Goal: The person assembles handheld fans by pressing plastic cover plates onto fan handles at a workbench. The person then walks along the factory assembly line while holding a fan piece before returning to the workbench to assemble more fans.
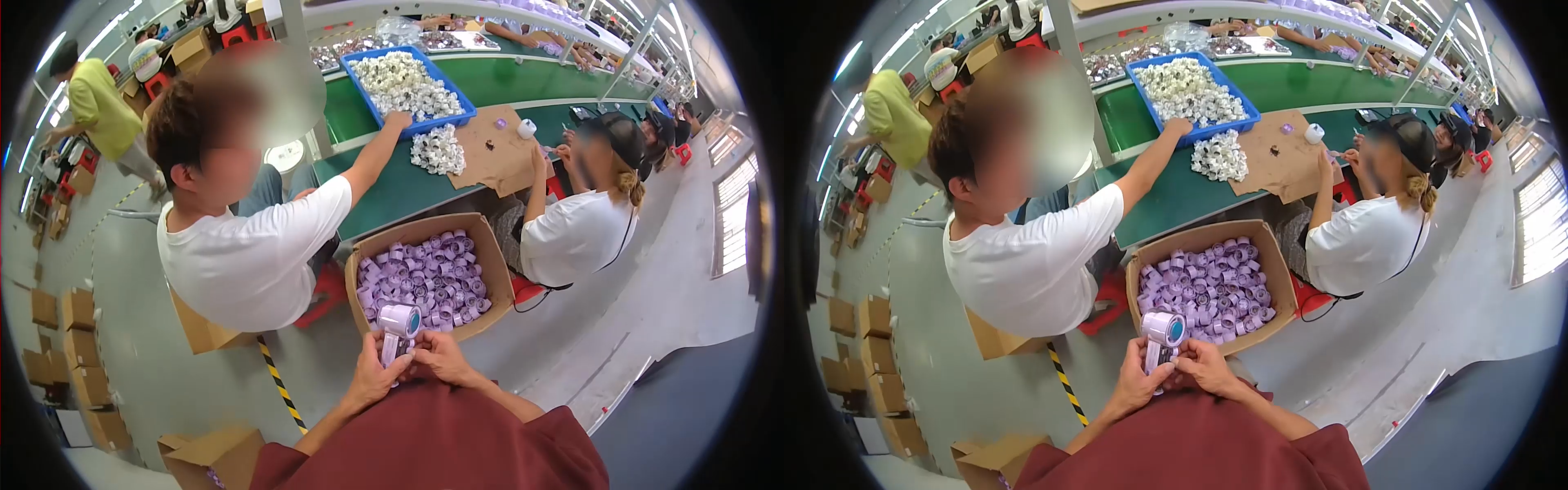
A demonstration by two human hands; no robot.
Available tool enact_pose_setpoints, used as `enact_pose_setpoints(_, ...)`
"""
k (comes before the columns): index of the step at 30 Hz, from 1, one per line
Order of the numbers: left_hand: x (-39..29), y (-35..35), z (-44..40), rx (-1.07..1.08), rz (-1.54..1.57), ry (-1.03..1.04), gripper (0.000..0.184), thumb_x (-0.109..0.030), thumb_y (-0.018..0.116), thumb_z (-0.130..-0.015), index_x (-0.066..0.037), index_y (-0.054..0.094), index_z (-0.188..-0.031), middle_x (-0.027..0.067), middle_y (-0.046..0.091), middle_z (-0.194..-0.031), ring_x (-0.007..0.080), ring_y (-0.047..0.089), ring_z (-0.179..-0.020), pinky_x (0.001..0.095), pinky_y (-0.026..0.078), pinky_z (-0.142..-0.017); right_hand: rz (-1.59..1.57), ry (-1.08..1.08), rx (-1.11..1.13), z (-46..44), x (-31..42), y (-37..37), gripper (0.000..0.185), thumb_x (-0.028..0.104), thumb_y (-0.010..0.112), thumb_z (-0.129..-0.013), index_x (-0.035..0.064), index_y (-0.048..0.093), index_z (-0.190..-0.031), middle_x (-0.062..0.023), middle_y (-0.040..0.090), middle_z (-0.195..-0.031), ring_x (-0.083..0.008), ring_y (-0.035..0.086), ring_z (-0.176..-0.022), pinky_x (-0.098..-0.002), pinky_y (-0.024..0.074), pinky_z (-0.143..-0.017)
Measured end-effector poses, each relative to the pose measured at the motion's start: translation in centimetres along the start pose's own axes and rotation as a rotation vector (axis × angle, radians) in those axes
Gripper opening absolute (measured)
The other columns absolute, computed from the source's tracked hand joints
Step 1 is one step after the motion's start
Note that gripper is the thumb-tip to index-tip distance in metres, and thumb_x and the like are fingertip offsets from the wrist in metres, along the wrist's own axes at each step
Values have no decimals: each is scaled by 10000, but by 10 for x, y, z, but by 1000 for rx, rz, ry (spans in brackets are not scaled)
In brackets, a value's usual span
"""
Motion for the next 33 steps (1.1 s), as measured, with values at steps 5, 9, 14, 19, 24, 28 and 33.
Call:
enact_pose_setpoints(5,22,-4,-9,-131,31,67,608,-174,753,-869,36,353,-1276,151,595,-1085,149,625,-934,271,545,-697,9,-56,32,-4,13,-1,191,53,616,-950,-65,566,-1092,-109,674,-930,-154,680,-820,-278,582,-741)
enact_pose_setpoints(9,13,4,-6,-140,67,34,605,-149,747,-872,21,333,-1279,144,585,-1086,157,623,-933,278,551,-732,-43,-44,51,1,19,-2,178,40,607,-956,-62,565,-1095,-106,672,-925,-153,679,-834,-287,586,-763)
enact_pose_setpoints(14,-3,29,-9,-55,71,30,609,-118,736,-870,14,314,-1287,143,578,-1073,157,622,-935,280,558,-749,-131,-14,65,8,15,-21,180,41,604,-955,-68,562,-1092,-117,669,-924,-168,681,-833,-311,599,-753)
enact_pose_setpoints(19,-6,48,-19,-65,-145,139,637,-150,763,-854,36,329,-1281,173,581,-1102,206,625,-982,331,531,-838,-96,-46,21,17,24,-42,201,52,617,-945,-76,559,-1090,-123,671,-919,-182,685,-803,-324,605,-743)
enact_pose_setpoints(24,4,65,-24,-44,-150,153,632,-98,742,-813,33,340,-1284,180,563,-1131,223,610,-1034,357,505,-902,-6,-62,-71,25,26,-59,204,66,634,-932,-71,565,-1067,-109,680,-877,-165,685,-793,-300,588,-714)
enact_pose_setpoints(28,-2,71,-23,-68,-243,172,652,-84,738,-783,32,345,-1290,180,560,-1140,227,607,-1046,353,505,-907,28,-32,-68,28,34,-61,187,68,639,-926,-65,572,-1040,-97,687,-843,-144,680,-772,-280,573,-692)
enact_pose_setpoints(33,-8,73,-21,-98,-234,159,678,-80,757,-764,23,350,-1296,160,566,-1118,218,617,-1019,338,517,-882,98,-48,-53,27,38,-60,178,69,639,-926,-69,576,-1020,-96,689,-821,-137,678,-741,-275,568,-667)
Point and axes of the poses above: each hand's wrist, its own z-axis away from the middle knuckle, its own y-axis out of the palm, x = y × z, the point moved 6 cm from there along -z, towards the middle knuckle
